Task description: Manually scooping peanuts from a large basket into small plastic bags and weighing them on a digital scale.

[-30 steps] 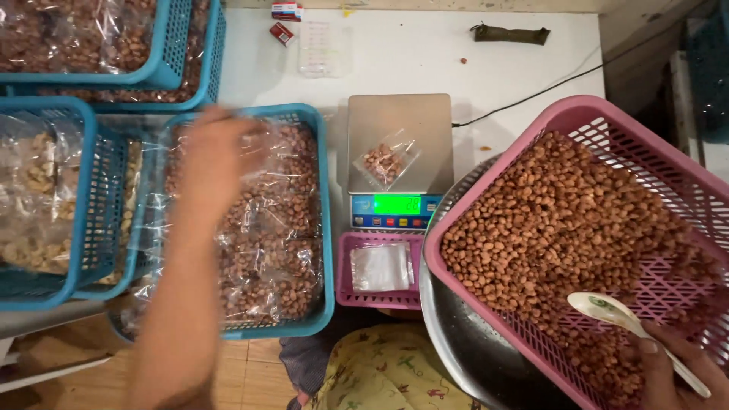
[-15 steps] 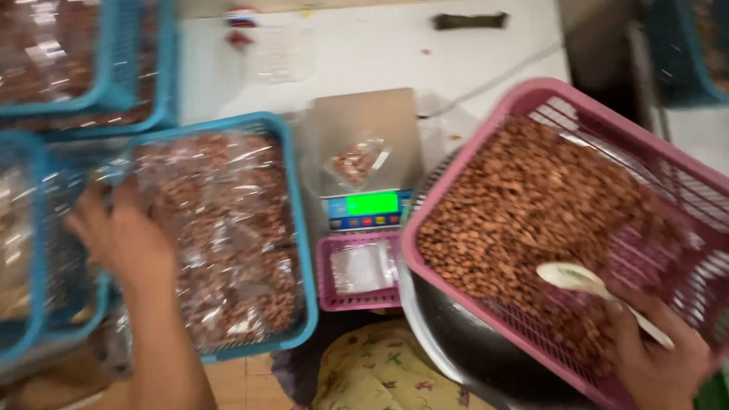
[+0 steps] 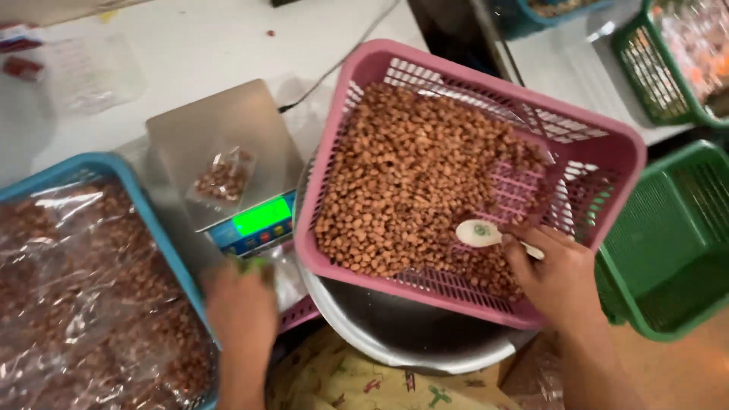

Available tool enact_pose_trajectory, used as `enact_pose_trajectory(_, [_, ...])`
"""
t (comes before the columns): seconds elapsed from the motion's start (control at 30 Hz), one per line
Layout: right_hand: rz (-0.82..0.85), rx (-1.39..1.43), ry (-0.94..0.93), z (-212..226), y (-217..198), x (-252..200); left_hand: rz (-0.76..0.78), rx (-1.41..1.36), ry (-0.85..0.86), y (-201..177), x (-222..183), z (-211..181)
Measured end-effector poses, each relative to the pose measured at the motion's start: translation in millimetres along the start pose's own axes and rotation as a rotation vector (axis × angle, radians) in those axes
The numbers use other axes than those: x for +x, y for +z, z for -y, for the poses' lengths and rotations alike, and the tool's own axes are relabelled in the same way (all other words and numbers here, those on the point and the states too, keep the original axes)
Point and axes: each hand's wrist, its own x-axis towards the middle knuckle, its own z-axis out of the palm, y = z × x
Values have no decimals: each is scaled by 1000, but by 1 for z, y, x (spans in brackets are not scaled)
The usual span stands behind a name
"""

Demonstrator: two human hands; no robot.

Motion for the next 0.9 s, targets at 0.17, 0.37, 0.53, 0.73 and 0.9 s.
enact_pose_trajectory(0.17, [177, -204, 155, 2, 22, -18, -518, -840, 261, -22, 17, -15])
enact_pose_trajectory(0.37, [105, 163, 295, 57, 59, -2, -289, -1613, 348, 21, 39, -35])
enact_pose_trajectory(0.53, [216, 828, 708, 57, 48, 19, -155, -1403, 303, -19, 19, -23])
enact_pose_trajectory(0.73, [213, 946, 754, 49, 22, 15, -350, -858, 638, -83, -5, -51])
enact_pose_trajectory(0.9, [141, 857, 662, 40, 2, 9, -138, -1051, 849, -93, -1, -92])
